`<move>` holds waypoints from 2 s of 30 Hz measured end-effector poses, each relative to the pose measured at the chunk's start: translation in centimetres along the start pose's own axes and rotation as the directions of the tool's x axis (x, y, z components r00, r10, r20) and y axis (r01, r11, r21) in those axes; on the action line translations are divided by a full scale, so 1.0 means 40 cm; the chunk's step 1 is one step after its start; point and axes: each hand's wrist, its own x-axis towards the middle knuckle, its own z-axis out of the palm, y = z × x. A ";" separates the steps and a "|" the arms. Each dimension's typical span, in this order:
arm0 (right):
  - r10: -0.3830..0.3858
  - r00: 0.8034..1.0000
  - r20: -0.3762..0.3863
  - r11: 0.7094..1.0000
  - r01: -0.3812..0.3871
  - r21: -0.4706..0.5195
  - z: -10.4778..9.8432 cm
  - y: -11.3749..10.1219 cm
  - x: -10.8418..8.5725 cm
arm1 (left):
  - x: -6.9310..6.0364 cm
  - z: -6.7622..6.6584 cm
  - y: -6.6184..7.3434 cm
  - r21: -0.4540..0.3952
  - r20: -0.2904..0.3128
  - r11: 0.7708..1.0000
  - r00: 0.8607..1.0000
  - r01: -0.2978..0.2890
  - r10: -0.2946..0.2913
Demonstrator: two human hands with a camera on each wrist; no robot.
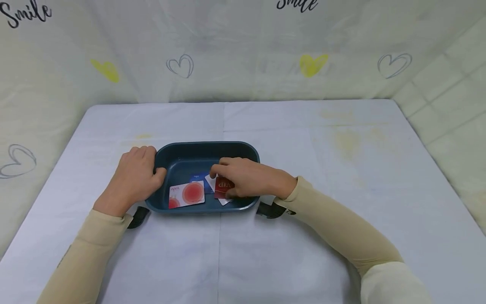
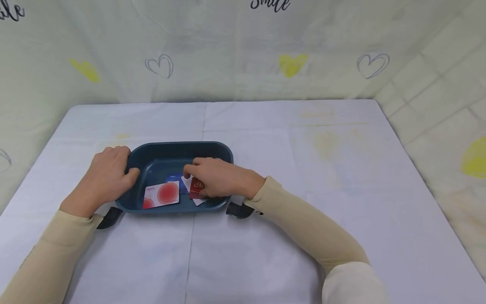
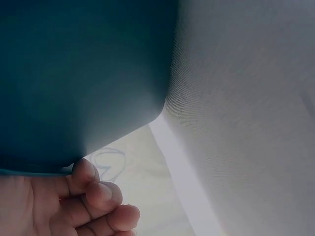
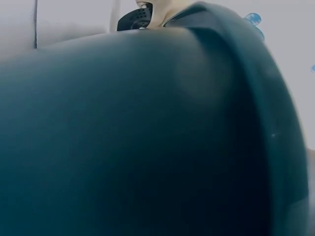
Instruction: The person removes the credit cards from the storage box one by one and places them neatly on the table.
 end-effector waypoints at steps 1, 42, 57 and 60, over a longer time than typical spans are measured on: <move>0.000 1.000 0.003 1.000 0.000 -0.007 0.001 0.000 0.001 | 0.000 0.001 0.000 -0.002 0.001 1.000 1.000 0.000 0.000; 0.089 0.995 0.035 0.995 -0.087 -0.056 0.007 -0.008 0.015 | 0.002 0.001 -0.001 -0.019 0.040 1.000 0.999 0.024 -0.024; 0.055 0.998 0.024 0.996 -0.053 -0.073 0.011 -0.006 0.016 | -0.005 0.007 -0.001 -0.080 0.016 0.995 0.998 0.062 -0.061; 0.054 0.998 0.017 0.996 -0.052 -0.077 0.011 -0.007 0.014 | -0.008 0.007 0.000 -0.087 -0.004 0.994 0.998 0.059 -0.059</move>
